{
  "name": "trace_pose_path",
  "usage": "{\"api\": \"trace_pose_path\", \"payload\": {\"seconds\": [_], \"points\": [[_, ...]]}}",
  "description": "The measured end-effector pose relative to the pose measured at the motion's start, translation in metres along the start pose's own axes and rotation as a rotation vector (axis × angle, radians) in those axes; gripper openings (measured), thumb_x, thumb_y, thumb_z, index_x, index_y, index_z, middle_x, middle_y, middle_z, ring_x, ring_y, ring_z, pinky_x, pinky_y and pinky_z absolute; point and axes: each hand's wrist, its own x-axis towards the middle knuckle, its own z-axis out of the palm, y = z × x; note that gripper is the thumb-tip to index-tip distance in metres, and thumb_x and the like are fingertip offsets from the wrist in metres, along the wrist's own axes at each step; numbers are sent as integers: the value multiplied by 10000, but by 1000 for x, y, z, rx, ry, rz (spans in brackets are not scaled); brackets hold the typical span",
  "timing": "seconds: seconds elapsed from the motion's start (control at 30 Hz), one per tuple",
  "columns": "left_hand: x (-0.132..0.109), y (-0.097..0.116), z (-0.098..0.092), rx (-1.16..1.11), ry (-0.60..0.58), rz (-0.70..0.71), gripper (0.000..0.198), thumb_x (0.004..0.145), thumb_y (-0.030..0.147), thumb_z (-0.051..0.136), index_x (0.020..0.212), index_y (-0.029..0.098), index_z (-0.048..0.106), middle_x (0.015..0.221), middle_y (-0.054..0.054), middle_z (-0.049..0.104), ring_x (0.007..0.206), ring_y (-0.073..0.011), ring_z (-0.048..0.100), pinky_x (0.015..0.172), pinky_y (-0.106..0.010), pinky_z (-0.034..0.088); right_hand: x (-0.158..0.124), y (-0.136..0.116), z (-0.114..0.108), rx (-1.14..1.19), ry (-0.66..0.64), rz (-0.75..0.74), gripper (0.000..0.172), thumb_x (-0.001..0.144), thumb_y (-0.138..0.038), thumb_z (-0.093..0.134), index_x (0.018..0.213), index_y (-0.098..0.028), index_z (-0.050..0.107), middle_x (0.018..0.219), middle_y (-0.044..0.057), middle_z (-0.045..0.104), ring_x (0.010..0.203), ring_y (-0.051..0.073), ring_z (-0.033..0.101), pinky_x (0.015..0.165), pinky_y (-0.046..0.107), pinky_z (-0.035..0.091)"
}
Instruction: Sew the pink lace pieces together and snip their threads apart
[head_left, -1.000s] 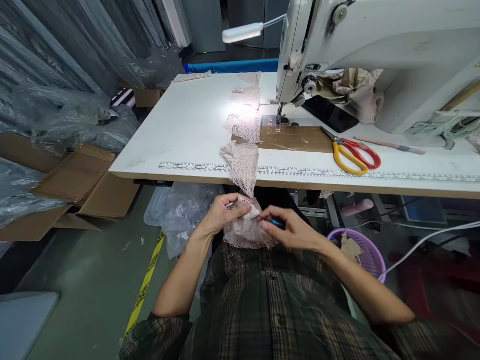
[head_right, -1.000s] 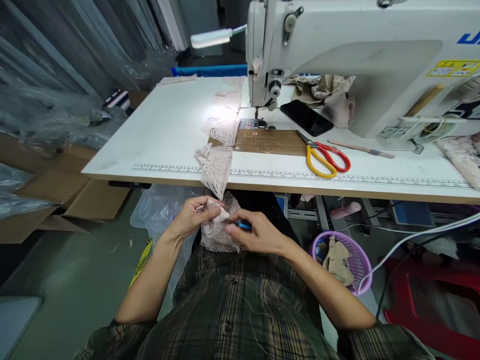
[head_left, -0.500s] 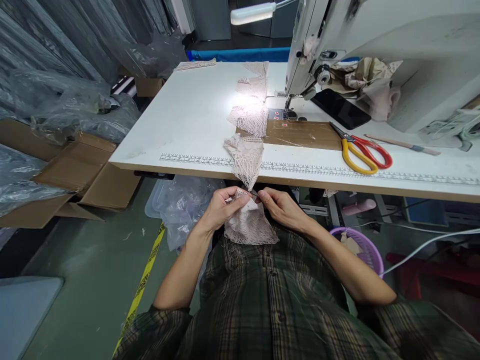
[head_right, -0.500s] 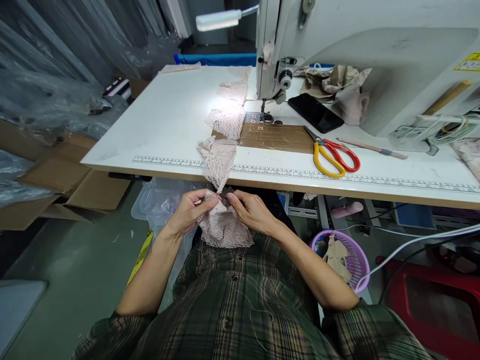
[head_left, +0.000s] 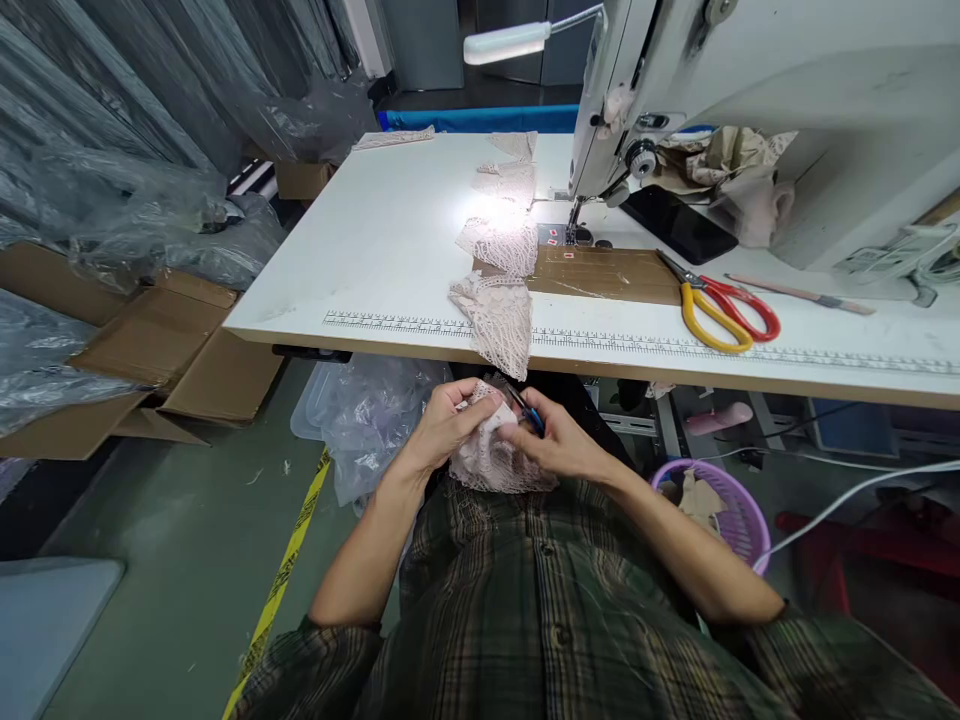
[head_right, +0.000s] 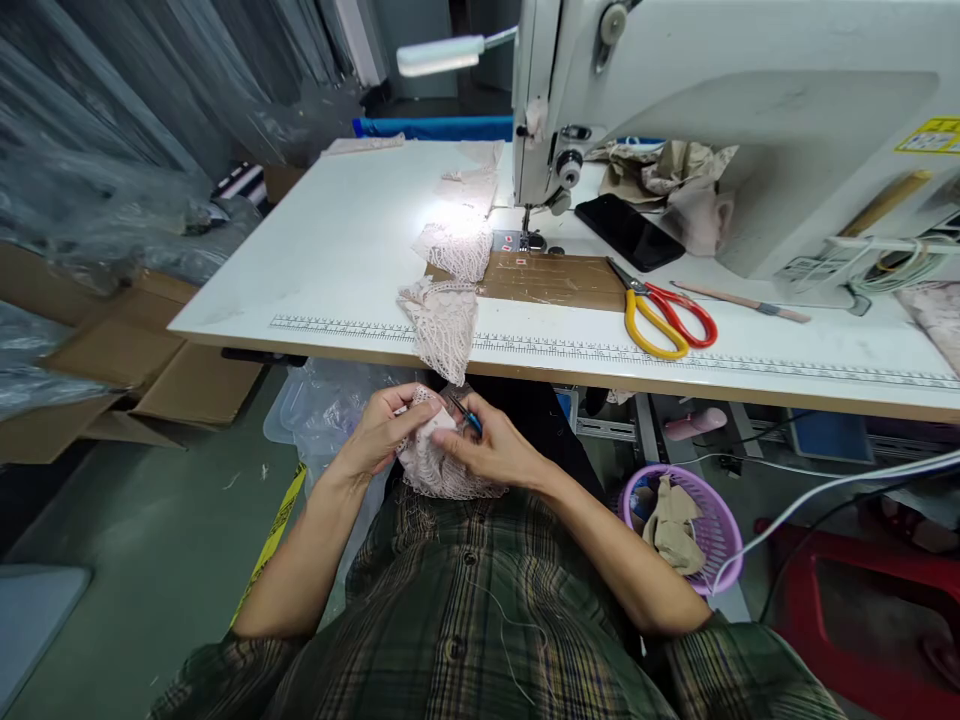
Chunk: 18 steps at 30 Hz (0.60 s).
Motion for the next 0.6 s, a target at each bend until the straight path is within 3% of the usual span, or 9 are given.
{"api": "trace_pose_path", "payload": {"seconds": [0.13,0.27,0.33,0.43,0.5,0.6], "points": [[3,-18,-3,225,16,66,317,776,457,699,858,152,720,728,-28,682,663,-152,609,617,-239,474,-16,13,-1,-122,-78,48,334,844,-471,632,792,-213,427,675,-60,428,561,86,377,523,221,316],[12,-30,-2,452,21,236,383,733,447,748,1015,188,734,996,-80,710,902,-206,644,804,-296,497,-22,14,-15,-431,64,63,268,845,-435,615,822,-213,468,657,-54,517,478,81,369,510,242,274],[15,-25,2,384,-17,241,447,727,490,753,1044,176,722,985,-93,708,853,-190,637,781,-294,495,-21,9,-23,-474,140,48,243,859,-429,590,820,-213,484,647,-46,544,470,89,393,511,245,283],[22,-8,13,136,-64,169,484,795,610,640,817,133,720,811,-82,697,605,-109,548,603,-239,444,-15,-2,-31,-375,233,-19,239,886,-422,556,793,-206,511,668,-9,610,543,112,481,543,243,358],[25,3,22,-2,-23,137,517,791,629,630,678,126,679,718,-59,668,503,-64,449,515,-215,373,-11,-10,-33,-274,278,-48,273,899,-447,543,803,-192,554,724,23,659,568,114,499,549,244,394],[24,8,32,-43,45,97,450,709,572,732,650,130,675,557,-1,584,456,-58,392,456,-206,302,-6,-20,-31,-104,310,-18,368,887,-526,540,878,-168,624,760,38,680,489,93,459,472,239,390]]}}
